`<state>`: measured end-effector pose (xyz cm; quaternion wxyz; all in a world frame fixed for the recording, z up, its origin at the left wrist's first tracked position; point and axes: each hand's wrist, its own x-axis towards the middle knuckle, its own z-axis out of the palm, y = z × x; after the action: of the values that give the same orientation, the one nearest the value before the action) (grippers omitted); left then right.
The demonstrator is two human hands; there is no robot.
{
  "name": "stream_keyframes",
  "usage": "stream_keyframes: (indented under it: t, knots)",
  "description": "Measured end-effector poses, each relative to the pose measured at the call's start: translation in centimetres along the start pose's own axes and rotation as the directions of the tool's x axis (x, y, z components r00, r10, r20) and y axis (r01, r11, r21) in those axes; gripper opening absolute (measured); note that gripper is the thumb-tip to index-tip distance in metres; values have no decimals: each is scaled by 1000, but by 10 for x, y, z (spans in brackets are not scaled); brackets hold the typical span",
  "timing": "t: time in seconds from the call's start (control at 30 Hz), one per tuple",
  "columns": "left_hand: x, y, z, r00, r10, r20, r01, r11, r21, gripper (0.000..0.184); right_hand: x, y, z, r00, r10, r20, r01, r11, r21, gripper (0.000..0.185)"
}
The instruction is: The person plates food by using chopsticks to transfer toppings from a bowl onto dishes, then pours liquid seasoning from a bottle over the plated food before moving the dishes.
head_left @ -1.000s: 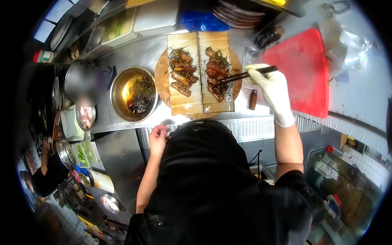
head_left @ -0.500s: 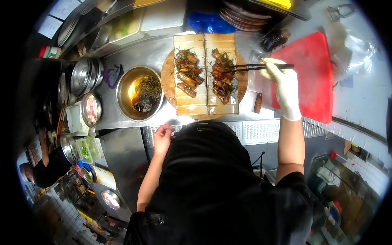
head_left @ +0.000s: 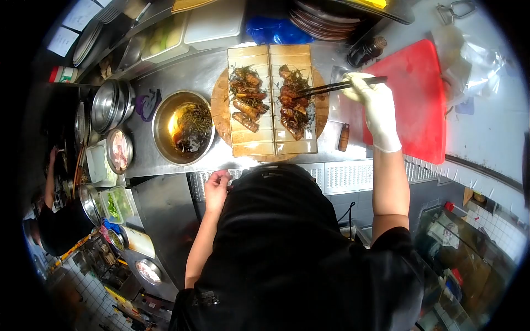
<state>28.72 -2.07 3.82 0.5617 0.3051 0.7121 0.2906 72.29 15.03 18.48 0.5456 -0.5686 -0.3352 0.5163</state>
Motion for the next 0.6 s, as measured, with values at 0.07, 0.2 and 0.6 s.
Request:
stream_keyframes:
  t: [0.07,0.2,0.6]
  knots:
    - [0,0,1,1000,-5,-3,5,1000,12,20,3,0,-4,999,17,-36,-17,1000,-2,24]
    - [0,-3,1,1000,-10,-9,10,1000,-4,20,4,-2,-9,996,34,-80,-33,999,14,23]
    - [1,-5,0,1000,-9,-10,9,1000,-14,20,-31,-14,6,994,-96,60,109,953,-283,22]
